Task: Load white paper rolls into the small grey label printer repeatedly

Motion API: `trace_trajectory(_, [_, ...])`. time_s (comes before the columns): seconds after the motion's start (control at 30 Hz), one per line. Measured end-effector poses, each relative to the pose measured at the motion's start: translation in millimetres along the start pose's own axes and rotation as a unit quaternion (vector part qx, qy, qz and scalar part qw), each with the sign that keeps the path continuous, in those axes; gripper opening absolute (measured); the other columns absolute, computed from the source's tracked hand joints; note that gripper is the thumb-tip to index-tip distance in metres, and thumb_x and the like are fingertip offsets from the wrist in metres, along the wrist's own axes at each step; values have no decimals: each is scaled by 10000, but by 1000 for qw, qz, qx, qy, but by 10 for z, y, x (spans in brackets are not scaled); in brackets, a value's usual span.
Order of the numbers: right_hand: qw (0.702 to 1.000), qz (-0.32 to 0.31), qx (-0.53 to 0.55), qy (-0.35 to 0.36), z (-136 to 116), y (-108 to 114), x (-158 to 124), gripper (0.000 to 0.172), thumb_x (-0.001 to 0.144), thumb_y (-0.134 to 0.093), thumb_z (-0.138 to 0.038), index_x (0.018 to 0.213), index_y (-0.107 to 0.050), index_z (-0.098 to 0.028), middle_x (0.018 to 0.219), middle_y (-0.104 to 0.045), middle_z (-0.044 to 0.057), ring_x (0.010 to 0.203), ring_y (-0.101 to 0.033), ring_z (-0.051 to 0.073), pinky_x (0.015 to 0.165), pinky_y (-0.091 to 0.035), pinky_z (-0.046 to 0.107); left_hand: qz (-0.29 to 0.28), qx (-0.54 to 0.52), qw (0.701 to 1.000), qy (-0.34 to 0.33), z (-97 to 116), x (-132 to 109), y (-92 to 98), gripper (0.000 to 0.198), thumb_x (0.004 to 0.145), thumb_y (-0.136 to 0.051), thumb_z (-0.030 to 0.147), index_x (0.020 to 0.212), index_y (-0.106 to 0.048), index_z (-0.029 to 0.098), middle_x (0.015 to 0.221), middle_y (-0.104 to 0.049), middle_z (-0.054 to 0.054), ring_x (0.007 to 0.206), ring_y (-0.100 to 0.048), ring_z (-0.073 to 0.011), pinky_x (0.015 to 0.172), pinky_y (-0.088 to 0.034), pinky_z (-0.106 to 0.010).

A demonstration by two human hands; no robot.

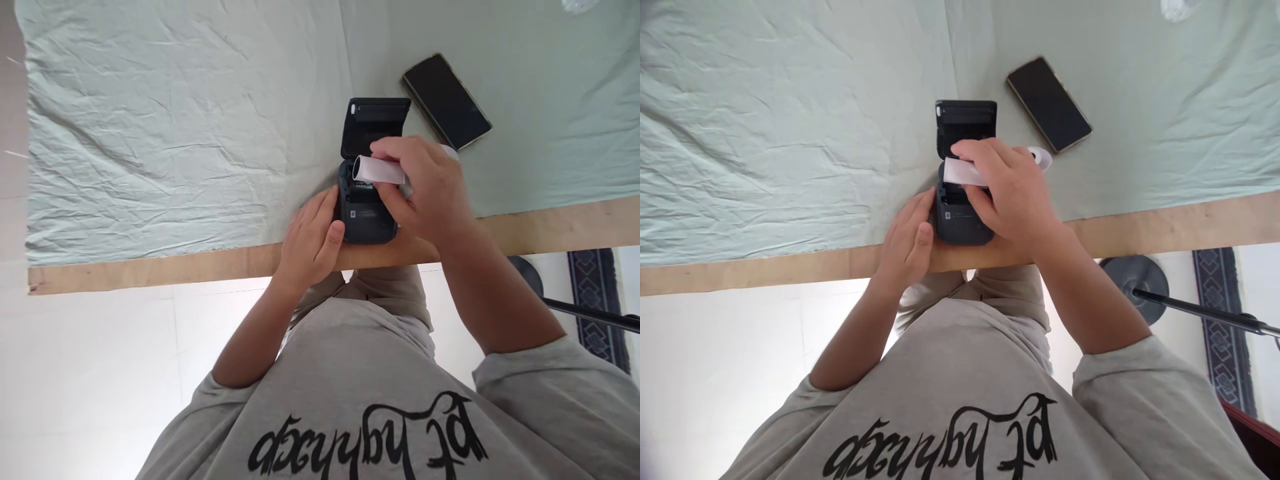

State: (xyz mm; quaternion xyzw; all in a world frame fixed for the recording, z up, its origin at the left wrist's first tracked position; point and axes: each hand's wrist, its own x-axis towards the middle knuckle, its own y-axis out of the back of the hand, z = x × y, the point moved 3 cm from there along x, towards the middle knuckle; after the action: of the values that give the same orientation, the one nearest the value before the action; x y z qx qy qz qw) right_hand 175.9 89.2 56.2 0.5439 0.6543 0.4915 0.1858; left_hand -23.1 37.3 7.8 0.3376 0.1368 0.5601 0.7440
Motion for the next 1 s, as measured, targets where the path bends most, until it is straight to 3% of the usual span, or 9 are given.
trace_trajectory(0.33, [999,-28,-23,-10,148,-58,79,84,1002,-564,-317,1074,-586,-278,1040,-747,38,873,-667,238,906,-495,469,1,1,1000,-4,-1,6,3,845,1095,-92,678,1595,-451,99,1571,-557,-207,1454,-540,-314,1215,-416,-470])
trace_trajectory(0.63, [998,-58,-25,4,113,-113,162,65,981,-570,-247,925,-571,-279,947,-772,13,845,-692,249,875,-515,483,7,7,1000,-3,-14,-2,-14,849,1091,-77,682,1590,-460,111,1567,-563,-203,1442,-553,-314,1201,-429,-469])
trace_trajectory(0.83, [999,19,9,36,-40,-40,-38,132,977,-609,-241,862,-655,-287,1042,-758,45,1014,-691,273,894,-514,495,8,-4,1000,0,-16,5,-8,822,1095,-90,675,1590,-461,133,1564,-569,-195,1449,-550,-313,1221,-417,-481])
trace_trajectory(1.0, [995,99,22,17,-145,-91,-414,144,974,-630,-288,933,-767,-295,982,-680,76,894,-629,242,824,-539,465,0,-66,997,28,-11,18,67,794,1093,-134,693,1576,-469,159,1594,-549,-175,1506,-512,-285,1264,-409,-464])
